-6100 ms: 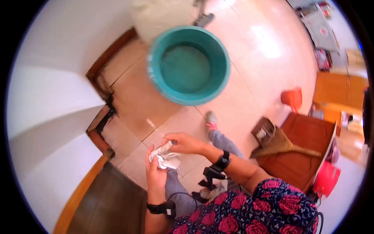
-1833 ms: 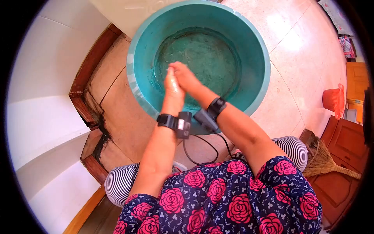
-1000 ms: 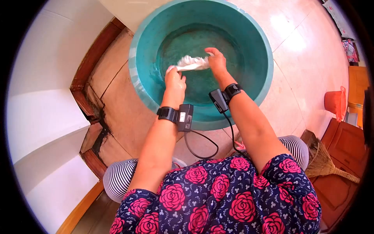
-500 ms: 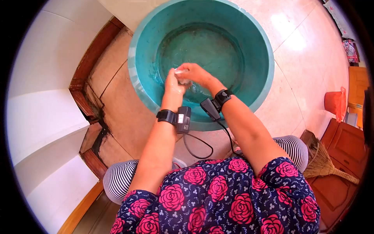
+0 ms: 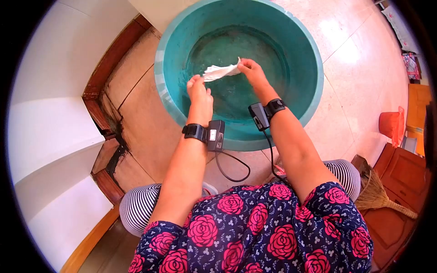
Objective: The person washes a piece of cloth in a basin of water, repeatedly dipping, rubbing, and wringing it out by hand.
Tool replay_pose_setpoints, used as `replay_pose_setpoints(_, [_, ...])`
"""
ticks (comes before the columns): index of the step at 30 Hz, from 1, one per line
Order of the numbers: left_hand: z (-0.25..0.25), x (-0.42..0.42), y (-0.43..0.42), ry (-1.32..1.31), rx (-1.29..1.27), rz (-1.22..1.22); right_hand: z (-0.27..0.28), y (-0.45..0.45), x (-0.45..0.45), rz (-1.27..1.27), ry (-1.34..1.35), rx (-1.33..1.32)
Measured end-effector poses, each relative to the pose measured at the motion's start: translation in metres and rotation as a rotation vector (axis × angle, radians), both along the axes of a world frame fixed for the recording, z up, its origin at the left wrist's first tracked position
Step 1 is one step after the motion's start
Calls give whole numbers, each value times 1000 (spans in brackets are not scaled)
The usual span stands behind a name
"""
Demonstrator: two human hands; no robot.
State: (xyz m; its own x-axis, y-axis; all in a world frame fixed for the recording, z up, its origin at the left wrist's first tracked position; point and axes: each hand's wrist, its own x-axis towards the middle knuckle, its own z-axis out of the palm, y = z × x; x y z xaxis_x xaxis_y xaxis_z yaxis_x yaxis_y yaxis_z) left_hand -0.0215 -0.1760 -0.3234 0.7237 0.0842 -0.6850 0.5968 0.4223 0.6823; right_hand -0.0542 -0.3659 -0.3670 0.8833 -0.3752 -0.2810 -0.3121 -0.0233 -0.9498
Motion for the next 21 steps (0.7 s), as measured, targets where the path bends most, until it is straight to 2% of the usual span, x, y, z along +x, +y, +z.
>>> replay_pose_setpoints(4, [-1, -10, 6, 145, 19, -46, -33, -36, -9, 222, 296, -124])
replay_pose_setpoints(5, [-2, -13, 4, 169, 22, -69, -41, -32, -14, -81, 224, -226])
replay_pose_setpoints(8, [3, -20, -2, 249, -7, -160, -48, -1, -9, -285, -39, -671])
replay_pose_setpoints(9, [2, -22, -7, 273, -17, -163, -60, 5, -8, -55, 41, -563])
replay_pose_setpoints(10, [-1, -23, -10, 293, -26, -165, -52, 19, -19, 82, 121, -612])
replay_pose_setpoints(11, [-4, -24, -12, 317, 16, -160, -44, 30, -13, 225, 282, -112])
replay_pose_setpoints(12, [-9, -22, -9, 294, -78, -173, -20, 43, -17, 234, 145, 368])
replay_pose_setpoints(13, [-13, -19, -5, 271, -173, -186, 11, 56, -17, 264, 23, 343])
replay_pose_setpoints(15, [-15, -8, -2, 220, -337, -143, 63, 69, -6, 399, -2, 223])
replay_pose_setpoints(18, [-35, 5, 5, -32, -753, -210, 102, 92, 0, 511, -94, -52])
replay_pose_setpoints(19, [-41, 2, 3, -230, -817, -269, 106, 96, 1, 528, -139, -159])
replay_pose_setpoints(20, [-47, 2, -1, -170, -769, -216, 100, 98, 4, 389, -119, -304])
replay_pose_setpoints(21, [-22, -3, -13, -109, -717, -161, 89, 99, 8, 249, -97, -442])
